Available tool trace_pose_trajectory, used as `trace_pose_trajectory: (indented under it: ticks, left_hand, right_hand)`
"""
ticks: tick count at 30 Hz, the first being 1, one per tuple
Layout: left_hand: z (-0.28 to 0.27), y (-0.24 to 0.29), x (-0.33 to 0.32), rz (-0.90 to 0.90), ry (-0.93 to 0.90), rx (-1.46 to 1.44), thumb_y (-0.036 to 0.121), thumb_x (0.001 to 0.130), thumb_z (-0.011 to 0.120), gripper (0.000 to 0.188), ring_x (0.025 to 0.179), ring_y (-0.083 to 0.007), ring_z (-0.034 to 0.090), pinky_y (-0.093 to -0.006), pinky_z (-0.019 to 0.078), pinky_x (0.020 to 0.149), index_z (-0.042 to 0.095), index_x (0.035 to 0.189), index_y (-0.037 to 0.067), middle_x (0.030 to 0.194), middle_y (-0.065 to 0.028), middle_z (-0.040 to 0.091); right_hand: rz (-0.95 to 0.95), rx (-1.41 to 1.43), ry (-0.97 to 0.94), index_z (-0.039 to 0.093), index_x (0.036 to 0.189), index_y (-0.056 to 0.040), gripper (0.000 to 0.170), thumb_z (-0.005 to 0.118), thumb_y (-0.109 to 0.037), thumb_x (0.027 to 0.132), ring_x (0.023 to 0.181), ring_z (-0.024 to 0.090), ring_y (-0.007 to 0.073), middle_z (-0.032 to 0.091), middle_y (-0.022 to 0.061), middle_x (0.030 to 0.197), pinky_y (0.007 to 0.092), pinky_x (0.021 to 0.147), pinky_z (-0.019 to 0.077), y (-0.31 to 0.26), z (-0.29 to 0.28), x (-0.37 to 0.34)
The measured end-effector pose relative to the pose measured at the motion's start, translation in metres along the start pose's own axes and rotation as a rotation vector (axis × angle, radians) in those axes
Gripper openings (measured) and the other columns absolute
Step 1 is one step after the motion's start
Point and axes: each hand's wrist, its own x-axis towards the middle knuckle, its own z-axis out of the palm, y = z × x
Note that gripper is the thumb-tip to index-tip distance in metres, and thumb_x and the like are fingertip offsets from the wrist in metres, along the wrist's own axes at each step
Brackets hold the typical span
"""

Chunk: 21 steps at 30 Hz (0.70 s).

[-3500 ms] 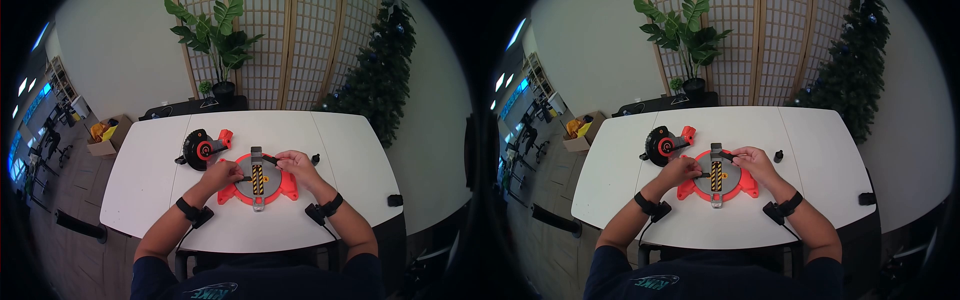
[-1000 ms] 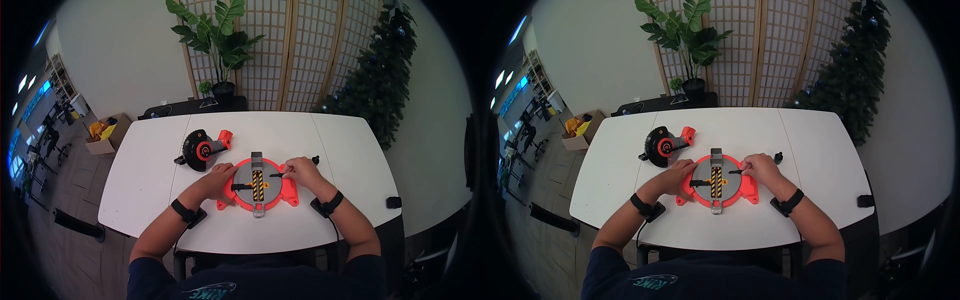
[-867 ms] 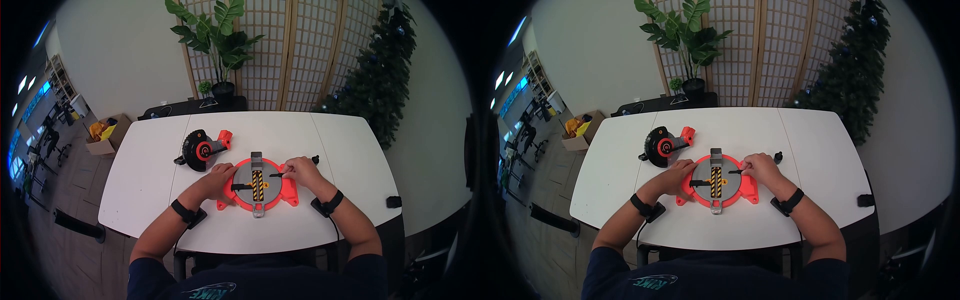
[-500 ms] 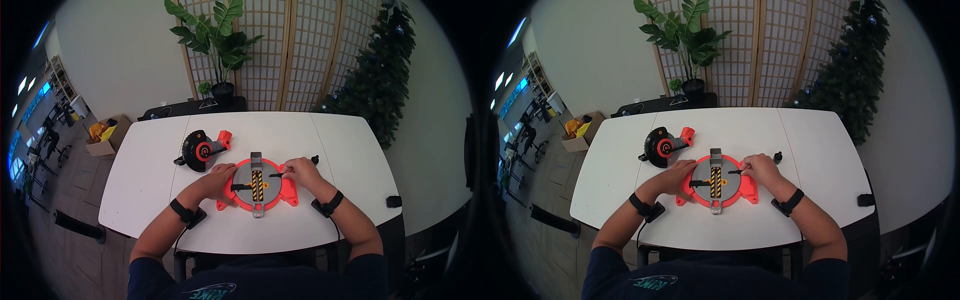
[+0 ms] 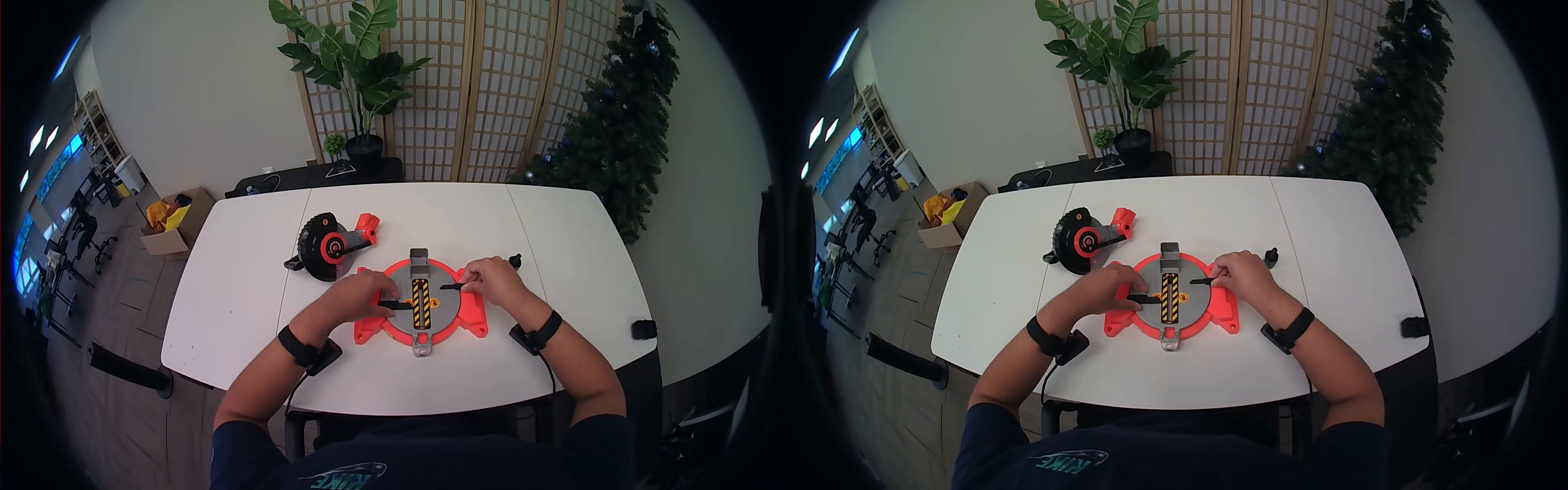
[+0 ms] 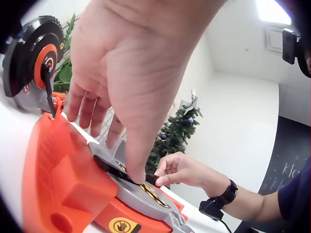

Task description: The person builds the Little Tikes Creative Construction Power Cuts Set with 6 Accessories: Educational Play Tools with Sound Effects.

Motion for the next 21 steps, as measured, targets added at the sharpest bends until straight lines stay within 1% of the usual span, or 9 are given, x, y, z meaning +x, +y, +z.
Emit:
trace_pose_trajectory:
  ticks: [1,4,8,10,11,13,17,19,21]
  left_hand:
    - [0.000,0.001,0.000,-0.027,-0.032,-0.050,0.019,0.079,0.084,0.036,0.101,-0.0217,0.066,-0.0360,0.0532,0.089,0.071,0.111,0.010,0.103,-0.0052,0.070]
    - [0.003,-0.001,0.001,-0.071,-0.032,-0.069,0.019,0.080,0.083,0.036,0.093,-0.0207,0.067,-0.0343,0.0540,0.083,0.070,0.112,0.010,0.098,-0.0054,0.069]
    - [0.001,0.001,0.002,-0.165,-0.075,-0.111,0.018,0.081,0.082,0.031,0.091,-0.0204,0.067,-0.0333,0.0536,0.082,0.071,0.109,0.009,0.096,-0.0057,0.069]
    - [0.004,-0.009,0.004,-0.066,-0.045,-0.121,0.020,0.083,0.082,0.028,0.089,-0.0201,0.067,-0.0323,0.0536,0.080,0.072,0.106,0.007,0.096,-0.0056,0.070]
    - [0.003,-0.011,0.003,-0.066,-0.046,-0.122,0.020,0.083,0.082,0.028,0.089,-0.0201,0.067,-0.0323,0.0536,0.080,0.072,0.106,0.007,0.096,-0.0056,0.070]
    - [-0.003,-0.011,0.002,-0.164,0.046,-0.197,0.022,0.084,0.082,0.029,0.086,-0.0182,0.067,-0.0313,0.0535,0.078,0.073,0.105,0.004,0.091,-0.0052,0.071]
    - [-0.011,-0.020,0.004,-0.180,0.088,-0.257,0.025,0.089,0.079,0.027,0.079,-0.0138,0.067,-0.0298,0.0542,0.071,0.073,0.104,0.003,0.086,-0.0044,0.072]
    - [-0.013,-0.023,0.005,-0.247,0.118,-0.406,0.025,0.095,0.073,0.023,0.073,-0.0095,0.065,-0.0270,0.0538,0.063,0.074,0.102,0.003,0.082,-0.0031,0.071]
    - [-0.011,-0.030,0.006,-0.275,0.124,-0.407,0.025,0.097,0.069,0.023,0.071,-0.0086,0.065,-0.0259,0.0534,0.060,0.074,0.103,0.003,0.081,-0.0025,0.070]
  right_hand:
    - [-0.002,0.003,0.001,0.076,0.089,-0.0030,0.012,0.081,-0.007,0.079,0.078,0.074,0.0204,0.076,0.0096,0.084,0.0298,0.073,0.0577,0.001,0.000,0.000]
    - [-0.014,0.013,0.007,0.076,0.089,-0.0030,0.012,0.081,-0.007,0.079,0.076,0.074,0.0207,0.076,0.0100,0.082,0.0301,0.072,0.0573,0.002,0.001,0.000]
    - [-0.013,0.026,0.016,0.076,0.089,-0.0032,0.013,0.081,-0.007,0.078,0.074,0.073,0.0213,0.075,0.0103,0.081,0.0306,0.071,0.0569,0.005,0.003,0.000]
    - [-0.013,0.031,0.014,0.076,0.089,-0.0033,0.013,0.081,-0.007,0.078,0.074,0.073,0.0213,0.075,0.0101,0.081,0.0305,0.071,0.0569,0.004,0.002,0.000]
    - [-0.013,0.036,0.011,0.076,0.089,-0.0034,0.013,0.081,-0.007,0.078,0.075,0.073,0.0213,0.075,0.0099,0.081,0.0304,0.071,0.0568,0.004,0.002,0.000]
    - [-0.007,0.041,0.006,0.076,0.089,-0.0035,0.013,0.081,-0.008,0.078,0.075,0.073,0.0210,0.075,0.0096,0.081,0.0304,0.071,0.0568,0.004,0.002,0.000]
    - [-0.003,0.059,-0.003,0.076,0.090,-0.0037,0.013,0.081,-0.008,0.079,0.076,0.073,0.0202,0.075,0.0090,0.082,0.0303,0.071,0.0568,0.007,0.003,0.001]
    - [0.000,0.060,-0.006,0.076,0.090,-0.0037,0.013,0.081,-0.008,0.079,0.076,0.073,0.0200,0.075,0.0089,0.082,0.0303,0.071,0.0568,0.007,0.003,0.000]
    - [0.002,0.062,-0.008,0.076,0.090,-0.0036,0.013,0.081,-0.007,0.079,0.076,0.073,0.0199,0.076,0.0089,0.082,0.0302,0.072,0.0569,0.005,0.002,0.000]
